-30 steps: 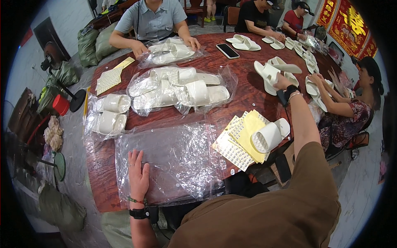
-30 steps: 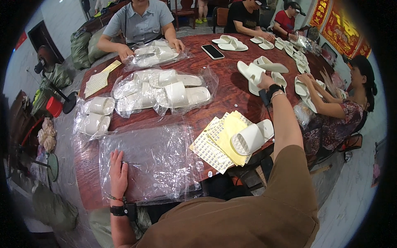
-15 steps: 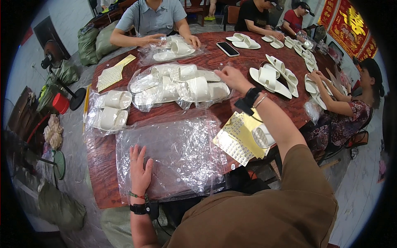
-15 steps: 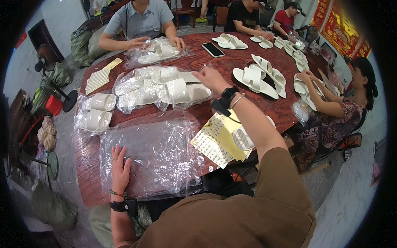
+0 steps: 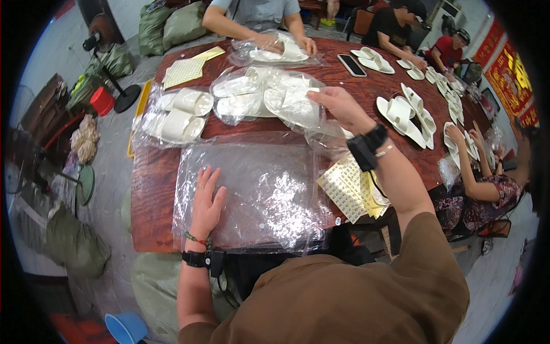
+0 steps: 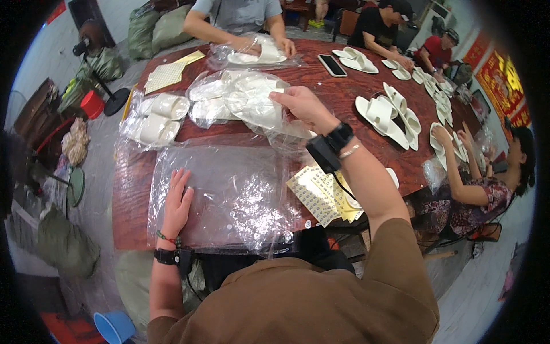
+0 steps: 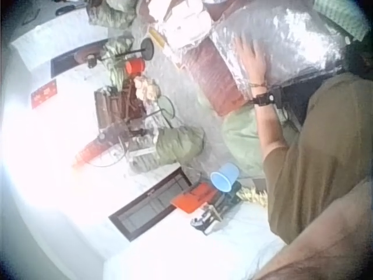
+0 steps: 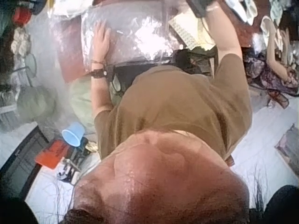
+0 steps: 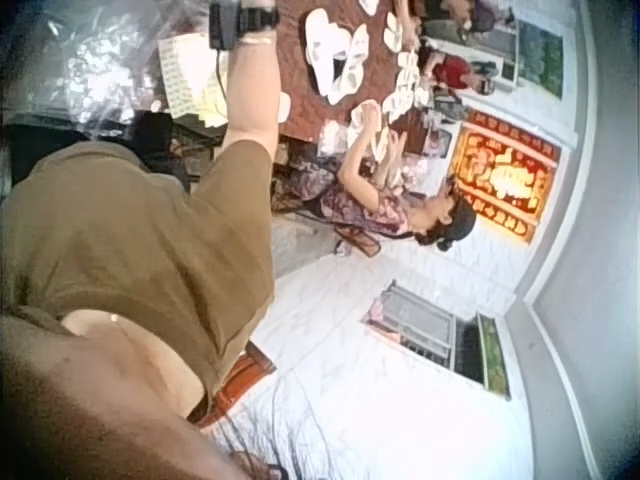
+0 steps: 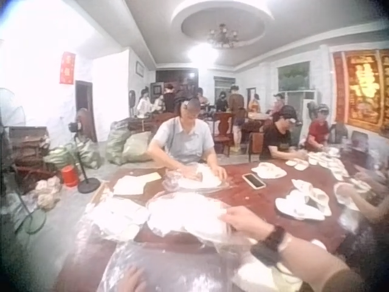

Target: Inspecting white slippers and packaging them into plastic bags.

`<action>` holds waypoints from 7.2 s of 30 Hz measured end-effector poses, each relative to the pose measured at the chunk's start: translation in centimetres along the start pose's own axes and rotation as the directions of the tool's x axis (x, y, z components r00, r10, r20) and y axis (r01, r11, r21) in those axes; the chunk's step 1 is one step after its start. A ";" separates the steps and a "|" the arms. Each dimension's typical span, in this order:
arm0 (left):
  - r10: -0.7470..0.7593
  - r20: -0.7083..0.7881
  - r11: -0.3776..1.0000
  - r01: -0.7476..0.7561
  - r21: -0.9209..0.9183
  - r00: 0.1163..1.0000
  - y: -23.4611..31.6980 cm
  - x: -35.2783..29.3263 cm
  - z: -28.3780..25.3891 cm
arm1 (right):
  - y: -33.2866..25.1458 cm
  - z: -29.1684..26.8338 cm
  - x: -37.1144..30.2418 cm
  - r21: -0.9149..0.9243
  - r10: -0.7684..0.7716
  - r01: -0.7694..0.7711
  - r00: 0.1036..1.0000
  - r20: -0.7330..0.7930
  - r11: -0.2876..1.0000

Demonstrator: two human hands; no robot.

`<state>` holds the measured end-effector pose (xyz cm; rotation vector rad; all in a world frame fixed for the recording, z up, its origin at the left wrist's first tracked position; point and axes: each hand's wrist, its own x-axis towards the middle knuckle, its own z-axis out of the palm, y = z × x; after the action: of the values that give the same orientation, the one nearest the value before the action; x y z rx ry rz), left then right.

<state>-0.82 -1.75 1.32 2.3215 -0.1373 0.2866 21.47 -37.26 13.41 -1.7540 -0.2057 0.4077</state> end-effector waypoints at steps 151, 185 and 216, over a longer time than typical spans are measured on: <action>-0.160 0.340 0.727 0.343 -0.595 0.927 -0.4 3.5 -3.8 | 10.3 19.8 -5.4 -0.475 -0.692 0.744 0.645 0.325 0.470; -0.193 0.355 0.167 0.387 -0.907 0.915 -1.9 3.3 -4.9 | 4.1 17.0 -5.7 -0.561 -0.576 0.667 0.731 0.366 0.490; -0.020 0.297 0.957 -0.067 0.281 0.955 2.4 1.9 -1.0 | 7.0 9.6 -4.5 -0.519 -0.442 0.655 0.755 0.485 0.549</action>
<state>0.43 -2.72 4.14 2.6451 -0.2894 -0.0394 13.13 -31.74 5.66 -2.1795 -1.2527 0.1097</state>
